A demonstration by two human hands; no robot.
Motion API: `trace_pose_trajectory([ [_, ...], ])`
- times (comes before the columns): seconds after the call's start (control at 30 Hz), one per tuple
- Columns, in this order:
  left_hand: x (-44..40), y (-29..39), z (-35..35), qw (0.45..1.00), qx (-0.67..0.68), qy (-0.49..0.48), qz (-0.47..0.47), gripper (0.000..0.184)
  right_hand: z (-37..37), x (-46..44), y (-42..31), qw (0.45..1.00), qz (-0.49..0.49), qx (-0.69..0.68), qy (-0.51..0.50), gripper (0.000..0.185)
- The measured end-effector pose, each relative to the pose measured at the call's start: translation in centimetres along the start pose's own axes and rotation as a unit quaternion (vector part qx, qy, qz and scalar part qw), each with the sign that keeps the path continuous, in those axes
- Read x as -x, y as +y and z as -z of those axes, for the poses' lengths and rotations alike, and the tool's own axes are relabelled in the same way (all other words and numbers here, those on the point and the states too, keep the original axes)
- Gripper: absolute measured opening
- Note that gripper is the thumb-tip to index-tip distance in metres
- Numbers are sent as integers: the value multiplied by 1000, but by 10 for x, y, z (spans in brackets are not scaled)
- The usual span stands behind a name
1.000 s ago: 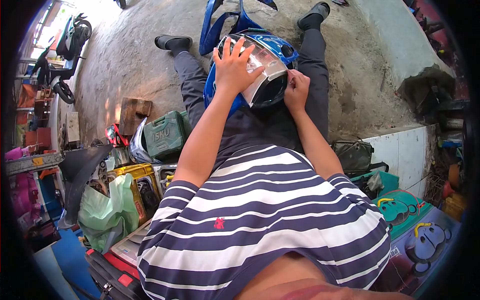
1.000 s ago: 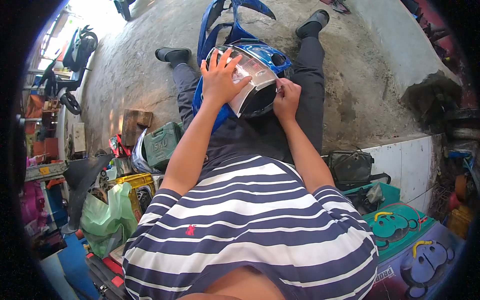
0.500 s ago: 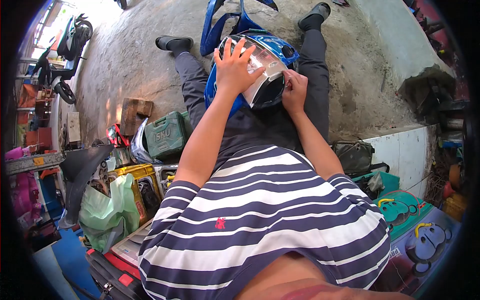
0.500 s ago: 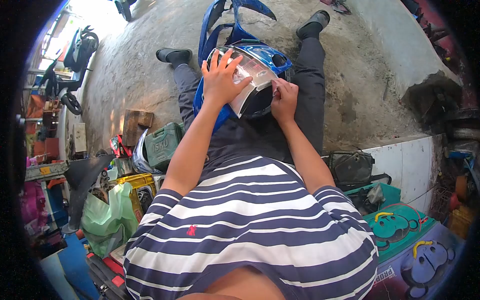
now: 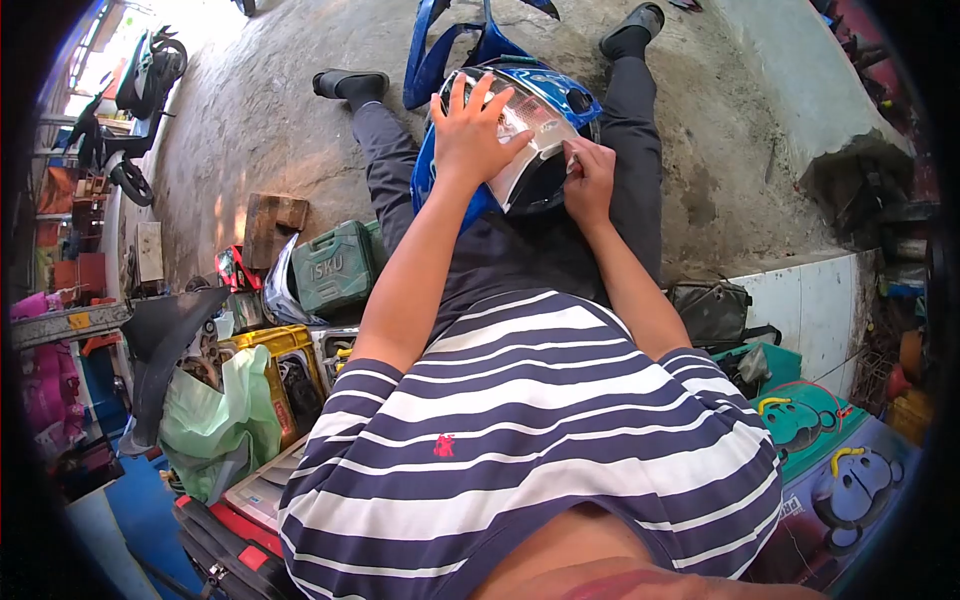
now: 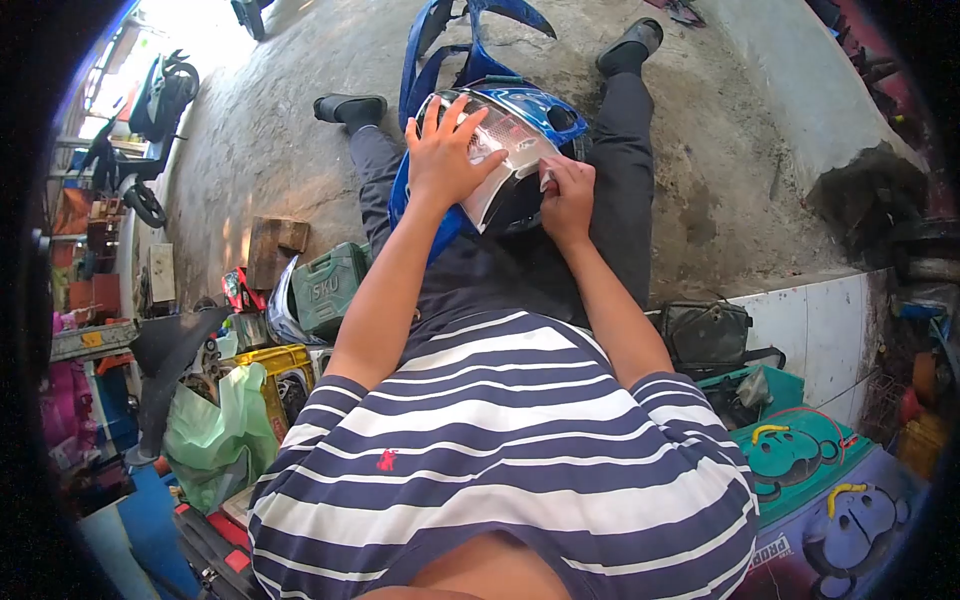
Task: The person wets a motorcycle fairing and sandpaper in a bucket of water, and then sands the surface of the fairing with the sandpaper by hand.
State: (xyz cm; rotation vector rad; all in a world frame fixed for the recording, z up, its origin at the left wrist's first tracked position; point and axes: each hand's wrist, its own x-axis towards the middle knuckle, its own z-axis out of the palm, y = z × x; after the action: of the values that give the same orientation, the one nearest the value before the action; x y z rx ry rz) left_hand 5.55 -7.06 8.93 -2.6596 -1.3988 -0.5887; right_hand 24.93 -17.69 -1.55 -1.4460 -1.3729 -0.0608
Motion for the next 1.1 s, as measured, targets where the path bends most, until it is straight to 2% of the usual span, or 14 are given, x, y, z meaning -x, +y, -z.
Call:
trace_pose_trajectory([
  [0.13, 2, 2, 2, 1000, -3, -1, 3, 77, -5, 3, 28, 990, -128, 52, 6, 36],
  [0.27, 1, 1, 1, 1000, 4, -2, 5, 78, -1, -5, -2, 1000, 6, -10, 10, 31],
  [0.3, 3, 4, 0, 1000, 6, -3, 5, 78, 1, -6, -7, 1000, -8, 5, 8, 25],
  [0.4, 2, 3, 3, 1000, 1, 0, 7, 78, -5, -1, 21, 992, -121, 42, 19, 24],
  [0.43, 3, 4, 3, 1000, -4, 5, 5, 77, -1, -2, 23, 993, -108, 56, -5, 23],
  [0.53, 1, 3, 3, 1000, -2, 0, 8, 77, 0, -2, 6, 999, -10, 23, 23, 23],
  [0.67, 2, 3, 2, 1000, -3, 8, 4, 77, -4, 6, 21, 989, -144, 10, 16, 32],
  [0.8, 1, 2, 2, 1000, -7, 3, 3, 77, -2, 4, 11, 1000, -18, 11, 15, 34],
  [0.97, 2, 3, 2, 1000, -17, 4, 3, 77, -7, 10, 34, 994, -101, 49, 12, 37],
  [1.07, 1, 2, 1, 1000, -7, 2, 5, 77, -3, 3, 14, 999, 0, 17, 27, 36],
  [1.1, 1, 2, 1, 1000, 1, 3, 5, 77, -1, 4, 14, 999, -15, 16, 28, 36],
])
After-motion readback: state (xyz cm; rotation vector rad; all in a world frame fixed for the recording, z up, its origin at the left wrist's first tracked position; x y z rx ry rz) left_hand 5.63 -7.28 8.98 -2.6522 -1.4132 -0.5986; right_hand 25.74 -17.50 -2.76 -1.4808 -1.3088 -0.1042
